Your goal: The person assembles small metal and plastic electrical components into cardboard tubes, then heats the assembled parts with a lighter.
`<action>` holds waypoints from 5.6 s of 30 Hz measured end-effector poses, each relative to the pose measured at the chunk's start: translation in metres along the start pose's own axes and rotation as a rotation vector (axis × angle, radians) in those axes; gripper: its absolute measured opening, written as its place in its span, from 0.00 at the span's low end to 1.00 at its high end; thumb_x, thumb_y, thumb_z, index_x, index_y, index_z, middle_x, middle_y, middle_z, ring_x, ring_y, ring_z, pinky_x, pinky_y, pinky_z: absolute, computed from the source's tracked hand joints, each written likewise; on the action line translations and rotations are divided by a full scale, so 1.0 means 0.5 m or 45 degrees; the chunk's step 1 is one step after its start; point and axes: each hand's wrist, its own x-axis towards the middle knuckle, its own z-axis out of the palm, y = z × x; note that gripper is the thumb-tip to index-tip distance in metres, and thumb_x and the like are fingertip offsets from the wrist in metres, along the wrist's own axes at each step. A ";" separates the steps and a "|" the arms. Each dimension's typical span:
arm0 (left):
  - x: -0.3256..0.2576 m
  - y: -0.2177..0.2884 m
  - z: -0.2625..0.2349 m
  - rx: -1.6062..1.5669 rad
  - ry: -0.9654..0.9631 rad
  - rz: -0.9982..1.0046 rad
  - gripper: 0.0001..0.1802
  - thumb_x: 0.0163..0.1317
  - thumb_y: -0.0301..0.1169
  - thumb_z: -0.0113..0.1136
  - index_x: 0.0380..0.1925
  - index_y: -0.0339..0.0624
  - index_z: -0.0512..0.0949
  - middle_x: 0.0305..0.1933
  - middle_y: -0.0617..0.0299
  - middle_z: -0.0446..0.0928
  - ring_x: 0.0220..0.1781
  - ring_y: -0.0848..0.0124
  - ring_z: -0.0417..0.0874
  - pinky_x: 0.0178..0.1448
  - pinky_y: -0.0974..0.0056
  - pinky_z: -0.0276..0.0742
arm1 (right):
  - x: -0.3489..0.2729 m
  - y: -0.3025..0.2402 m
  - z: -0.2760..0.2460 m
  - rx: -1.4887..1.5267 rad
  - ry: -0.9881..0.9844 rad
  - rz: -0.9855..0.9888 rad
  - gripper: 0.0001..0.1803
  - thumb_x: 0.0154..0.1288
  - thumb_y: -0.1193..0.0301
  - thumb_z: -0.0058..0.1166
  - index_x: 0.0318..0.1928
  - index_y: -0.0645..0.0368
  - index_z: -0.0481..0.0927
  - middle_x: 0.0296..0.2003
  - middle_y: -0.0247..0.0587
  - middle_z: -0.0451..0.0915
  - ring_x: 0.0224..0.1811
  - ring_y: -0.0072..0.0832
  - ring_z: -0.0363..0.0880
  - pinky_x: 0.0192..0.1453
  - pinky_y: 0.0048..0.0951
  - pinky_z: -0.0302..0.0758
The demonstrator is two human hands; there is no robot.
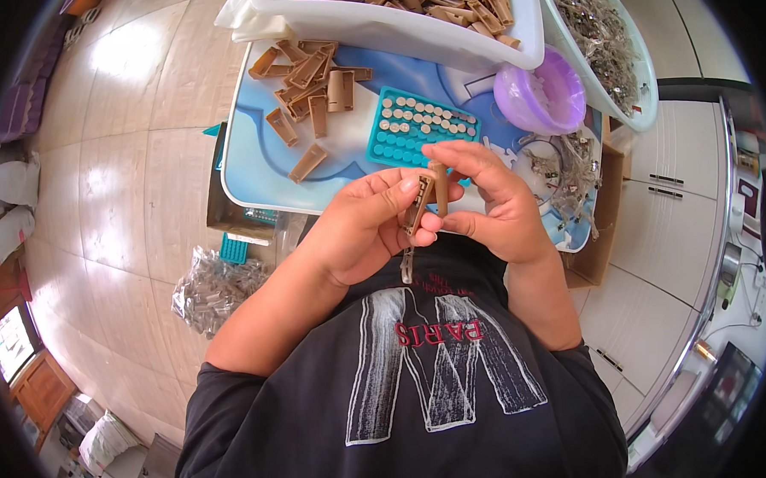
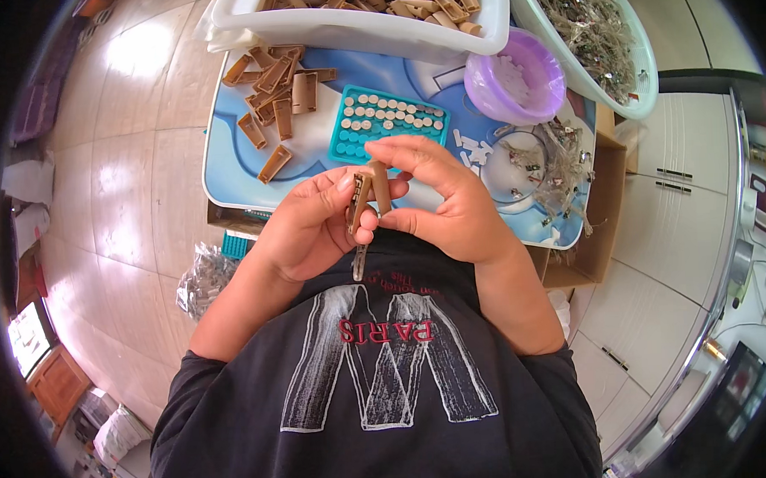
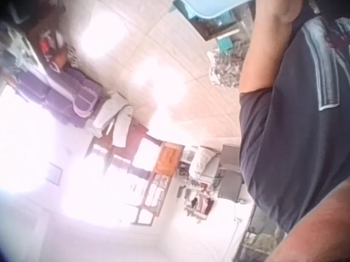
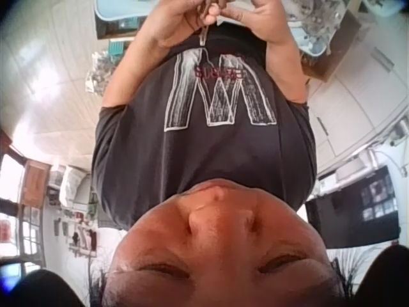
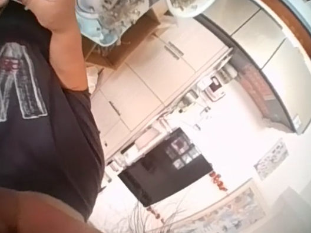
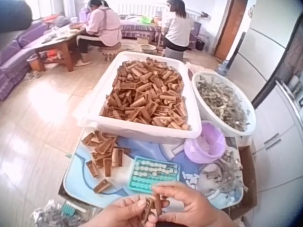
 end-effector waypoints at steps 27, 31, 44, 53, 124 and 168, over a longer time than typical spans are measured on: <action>0.031 -0.021 0.037 0.362 0.499 0.542 0.12 0.67 0.28 0.48 0.47 0.33 0.65 0.48 0.50 0.75 0.50 0.66 0.78 0.55 0.65 0.72 | -0.047 -0.016 0.042 -0.242 -0.146 0.148 0.32 0.39 0.62 0.72 0.47 0.60 0.75 0.53 0.45 0.68 0.57 0.40 0.66 0.62 0.38 0.63; 0.029 -0.020 0.042 0.362 0.511 0.537 0.12 0.67 0.27 0.48 0.47 0.33 0.64 0.48 0.50 0.75 0.51 0.66 0.77 0.55 0.65 0.72 | -0.042 -0.010 0.050 -0.248 -0.148 0.091 0.32 0.39 0.60 0.71 0.45 0.61 0.76 0.49 0.44 0.72 0.57 0.41 0.66 0.61 0.39 0.63; 0.033 -0.024 0.036 0.381 0.547 0.525 0.11 0.68 0.27 0.47 0.47 0.33 0.63 0.48 0.49 0.74 0.52 0.65 0.76 0.55 0.65 0.72 | -0.038 -0.043 0.067 -0.975 -0.115 -0.102 0.32 0.34 0.60 0.68 0.43 0.63 0.77 0.44 0.39 0.73 0.53 0.38 0.69 0.54 0.40 0.65; 0.031 -0.025 0.046 0.380 0.607 0.510 0.11 0.69 0.29 0.45 0.46 0.34 0.64 0.50 0.47 0.74 0.54 0.62 0.76 0.59 0.63 0.69 | -0.040 -0.033 0.076 -1.118 -0.137 -0.100 0.32 0.36 0.58 0.67 0.42 0.65 0.76 0.43 0.40 0.73 0.49 0.38 0.69 0.53 0.39 0.66; -0.003 -0.045 0.037 1.567 0.444 0.645 0.10 0.55 0.25 0.62 0.38 0.37 0.76 0.30 0.52 0.79 0.32 0.63 0.82 0.36 0.66 0.76 | -0.053 0.029 0.038 0.743 0.496 0.195 0.16 0.57 0.74 0.62 0.44 0.64 0.74 0.40 0.33 0.74 0.41 0.18 0.72 0.49 0.19 0.66; 0.046 -0.050 -0.001 0.073 0.284 -0.161 0.16 0.66 0.34 0.51 0.48 0.33 0.72 0.38 0.60 0.77 0.39 0.73 0.80 0.46 0.68 0.80 | -0.086 0.043 0.039 0.171 0.522 0.293 0.04 0.54 0.78 0.60 0.32 0.61 0.80 0.28 0.35 0.75 0.30 0.23 0.74 0.34 0.21 0.70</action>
